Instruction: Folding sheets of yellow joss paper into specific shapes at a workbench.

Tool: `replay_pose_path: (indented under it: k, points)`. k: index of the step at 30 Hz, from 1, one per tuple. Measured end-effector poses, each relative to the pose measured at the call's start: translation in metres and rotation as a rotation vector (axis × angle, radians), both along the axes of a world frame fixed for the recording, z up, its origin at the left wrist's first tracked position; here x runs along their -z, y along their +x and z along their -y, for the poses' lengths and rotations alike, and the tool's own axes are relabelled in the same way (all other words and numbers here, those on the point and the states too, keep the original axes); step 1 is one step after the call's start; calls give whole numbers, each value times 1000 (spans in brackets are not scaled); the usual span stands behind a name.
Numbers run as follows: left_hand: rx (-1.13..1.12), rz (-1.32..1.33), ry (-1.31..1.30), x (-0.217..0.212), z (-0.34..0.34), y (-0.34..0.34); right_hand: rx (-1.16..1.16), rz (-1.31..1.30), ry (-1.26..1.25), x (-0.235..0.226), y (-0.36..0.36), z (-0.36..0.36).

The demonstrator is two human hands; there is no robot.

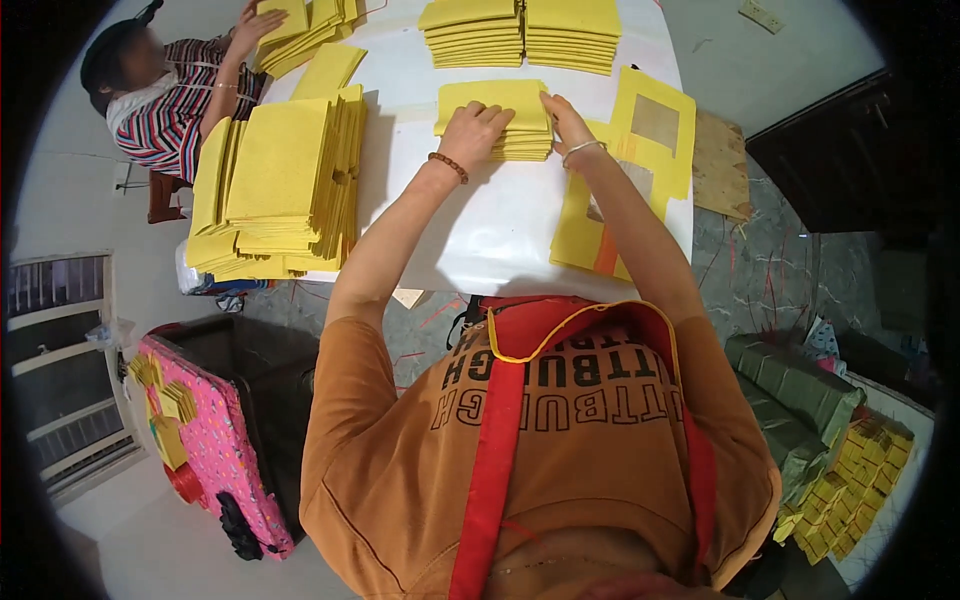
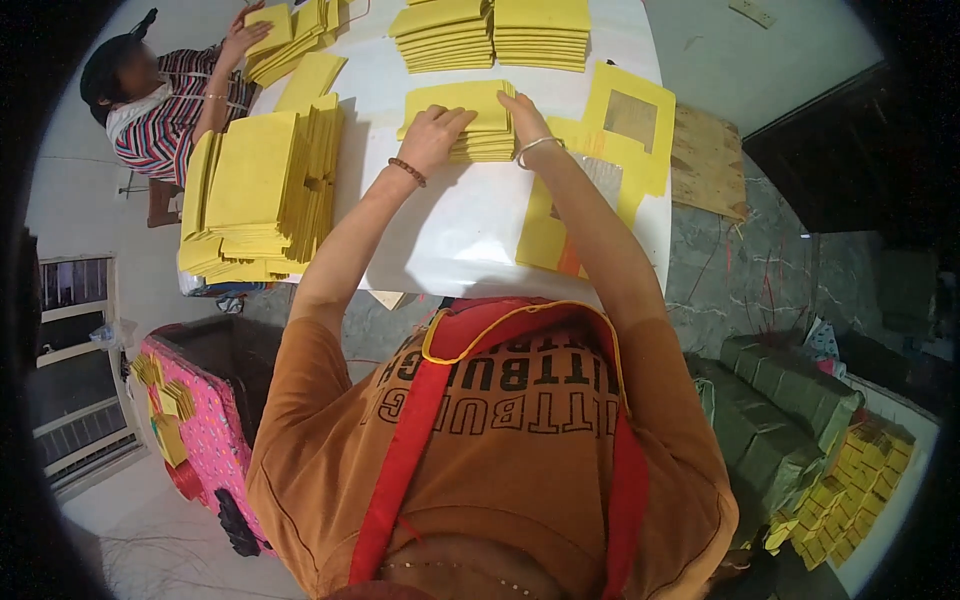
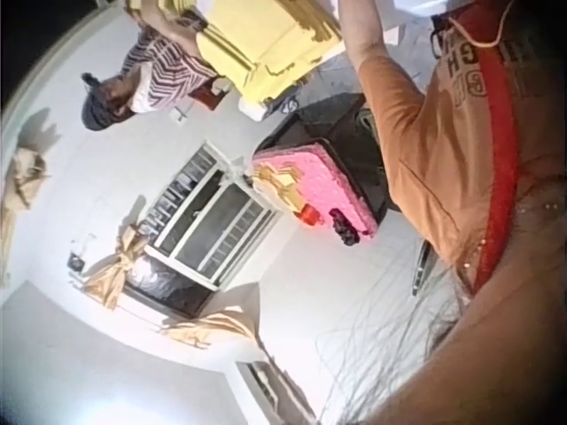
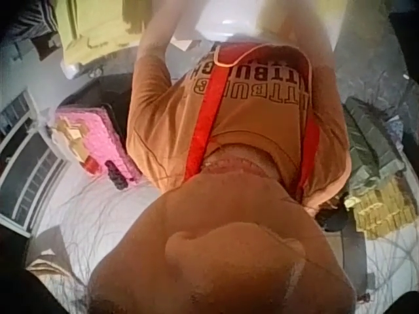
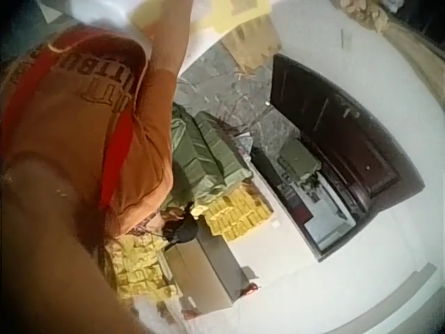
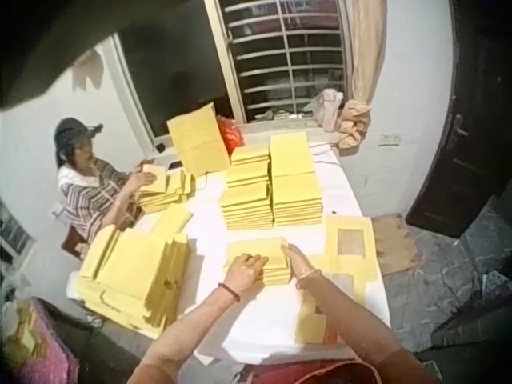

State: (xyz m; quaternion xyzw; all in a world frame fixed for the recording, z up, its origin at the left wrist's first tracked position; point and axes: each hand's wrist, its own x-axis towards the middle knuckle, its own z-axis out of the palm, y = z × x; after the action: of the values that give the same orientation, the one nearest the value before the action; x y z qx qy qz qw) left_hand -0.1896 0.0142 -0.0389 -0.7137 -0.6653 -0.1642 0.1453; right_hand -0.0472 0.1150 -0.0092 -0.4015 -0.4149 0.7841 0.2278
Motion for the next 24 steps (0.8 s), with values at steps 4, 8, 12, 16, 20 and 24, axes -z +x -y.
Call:
replay_pose_path:
  k: [4,8,12,16,20,24]
  points:
    - [34,219,-104,-6,-3,-5,-74,4,45,37,-17,-17]
    - [1,256,29,-6,6,-19,-30,68,207,58,-26,-23]
    - [-623,1047,-15,21,16,-41,-13,125,260,47,-27,-8]
    - [-618,1403,-216,33,2,-35,-39,99,241,65,-20,-28]
    - [-774,1440,-298,32,-4,-40,-65,112,182,57,-20,-23]
    - [-738,1711,-336,41,1,-52,-180,120,192,42,-14,-15]
